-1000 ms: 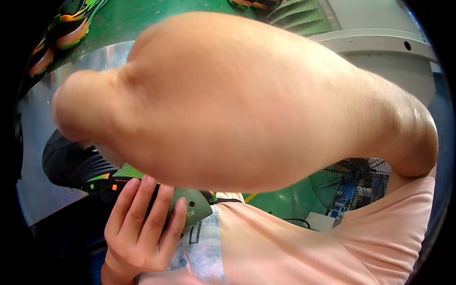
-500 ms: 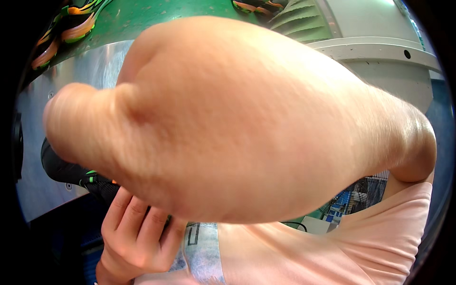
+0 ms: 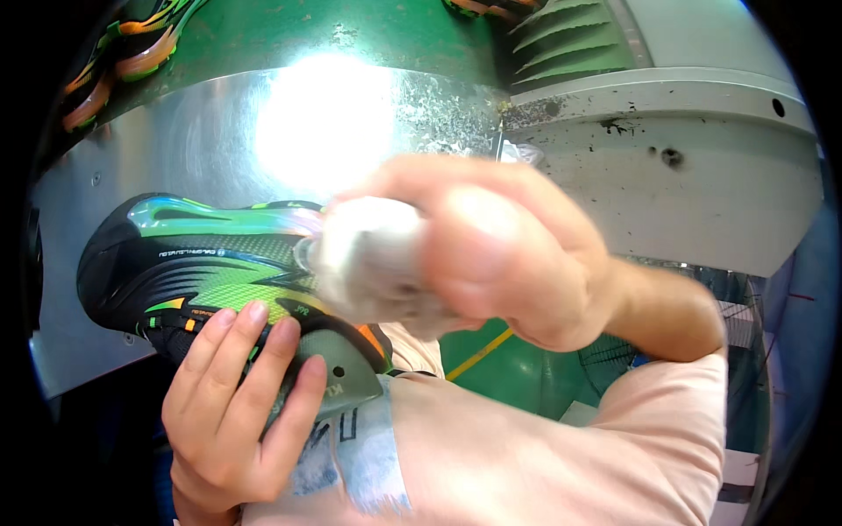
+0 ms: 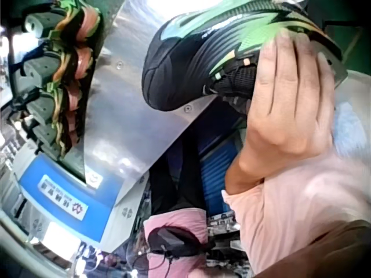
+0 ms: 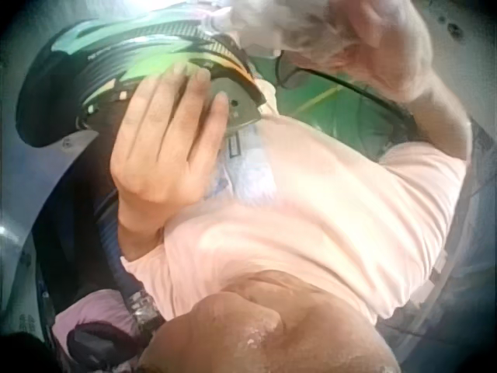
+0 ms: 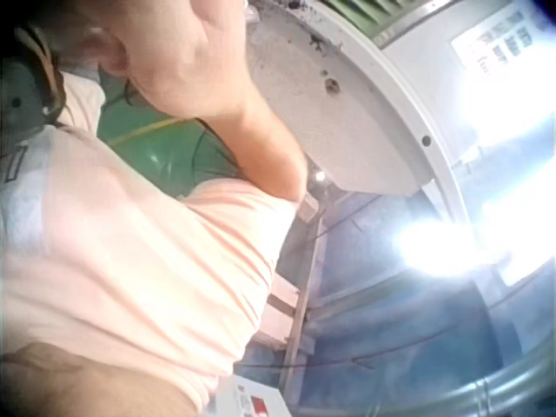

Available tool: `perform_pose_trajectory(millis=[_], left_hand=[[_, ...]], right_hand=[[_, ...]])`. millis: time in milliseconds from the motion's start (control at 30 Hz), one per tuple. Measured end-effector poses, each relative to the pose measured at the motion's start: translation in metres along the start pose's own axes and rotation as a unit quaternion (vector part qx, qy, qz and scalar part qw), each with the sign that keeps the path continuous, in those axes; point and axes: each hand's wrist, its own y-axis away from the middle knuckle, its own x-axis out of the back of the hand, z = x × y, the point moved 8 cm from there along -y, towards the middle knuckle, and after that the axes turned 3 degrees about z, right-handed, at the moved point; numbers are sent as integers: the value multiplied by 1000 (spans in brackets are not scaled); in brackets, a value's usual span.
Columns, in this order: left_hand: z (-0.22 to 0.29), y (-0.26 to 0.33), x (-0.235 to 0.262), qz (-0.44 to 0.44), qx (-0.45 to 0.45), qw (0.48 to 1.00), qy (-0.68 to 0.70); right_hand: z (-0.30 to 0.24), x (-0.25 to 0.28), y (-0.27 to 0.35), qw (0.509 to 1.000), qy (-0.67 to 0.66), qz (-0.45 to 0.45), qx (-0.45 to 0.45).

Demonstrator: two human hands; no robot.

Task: The person applies a liquid from a syringe into the gaps between the shoe upper and sole, wipes away excess, and refills the syringe from a bottle.

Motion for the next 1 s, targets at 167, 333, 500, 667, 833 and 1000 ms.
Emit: perform_pose_trajectory(millis=[167, 333, 500, 667, 833, 1000], left_hand=[[-39, 36, -4, -2, 0, 998, -56], [-43, 45, 8, -51, 34, 995, -77], [-47, 42, 18, -85, 70, 990, -88], [-58, 40, 42, -114, -8, 990, -84], [-53, 22, 46, -161, -84, 971, -157], [-30, 35, 64, -184, 5, 967, -176]], right_hand=[[43, -29, -9, 992, -100, -69, 22], [65, -50, -4, 963, -237, -106, 78], [81, -66, -4, 934, -335, -100, 73], [88, -94, 12, 884, -452, -83, 88], [84, -118, 31, 849, -516, -23, 113], [76, -136, 64, 856, -500, 30, 128]])
